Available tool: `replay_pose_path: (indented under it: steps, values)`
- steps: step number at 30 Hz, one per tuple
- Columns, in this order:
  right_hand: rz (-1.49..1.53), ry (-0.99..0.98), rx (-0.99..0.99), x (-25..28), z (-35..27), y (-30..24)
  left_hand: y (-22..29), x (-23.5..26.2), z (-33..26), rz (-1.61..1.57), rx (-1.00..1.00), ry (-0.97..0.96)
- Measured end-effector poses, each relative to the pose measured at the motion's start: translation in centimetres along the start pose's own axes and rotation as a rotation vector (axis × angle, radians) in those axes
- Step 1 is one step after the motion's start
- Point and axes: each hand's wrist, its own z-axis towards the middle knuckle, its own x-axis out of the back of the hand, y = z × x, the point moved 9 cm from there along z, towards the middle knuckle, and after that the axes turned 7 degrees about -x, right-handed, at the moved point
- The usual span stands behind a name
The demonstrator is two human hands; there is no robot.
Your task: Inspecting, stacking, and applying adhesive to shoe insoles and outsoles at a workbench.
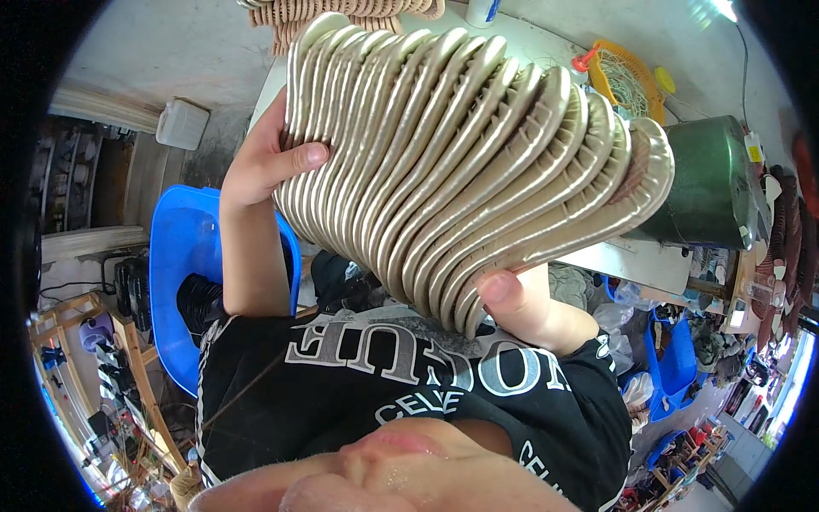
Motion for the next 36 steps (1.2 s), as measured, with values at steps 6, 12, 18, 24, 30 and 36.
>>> replay_pose_path:
  steps: [6, 12, 18, 24, 30, 36]
  values:
    - [-0.115, -0.031, -0.012, 0.3, 1.1, 2.2, 0.9, -0.4, -0.4, 0.029, -0.029, 0.021]
    - [-0.225, -0.094, -0.012, -0.3, 2.8, 4.8, 1.9, -1.1, -0.6, 0.063, -0.058, 0.018]
    - [-0.346, -0.136, -0.001, -0.5, 4.5, 7.0, 2.7, -1.2, -1.0, 0.101, -0.106, 0.034]
    - [-0.487, -0.162, 0.017, -0.3, 6.7, 8.7, 4.3, -2.3, -1.2, 0.027, -0.144, 0.03]
    - [-0.624, -0.157, 0.022, 0.4, 8.3, 10.3, 5.0, -2.9, -1.3, 0.093, -0.172, 0.014]
    - [-0.734, -0.147, 0.008, 1.4, 8.4, 11.9, 4.1, -1.4, -1.6, 0.227, -0.295, 0.048]
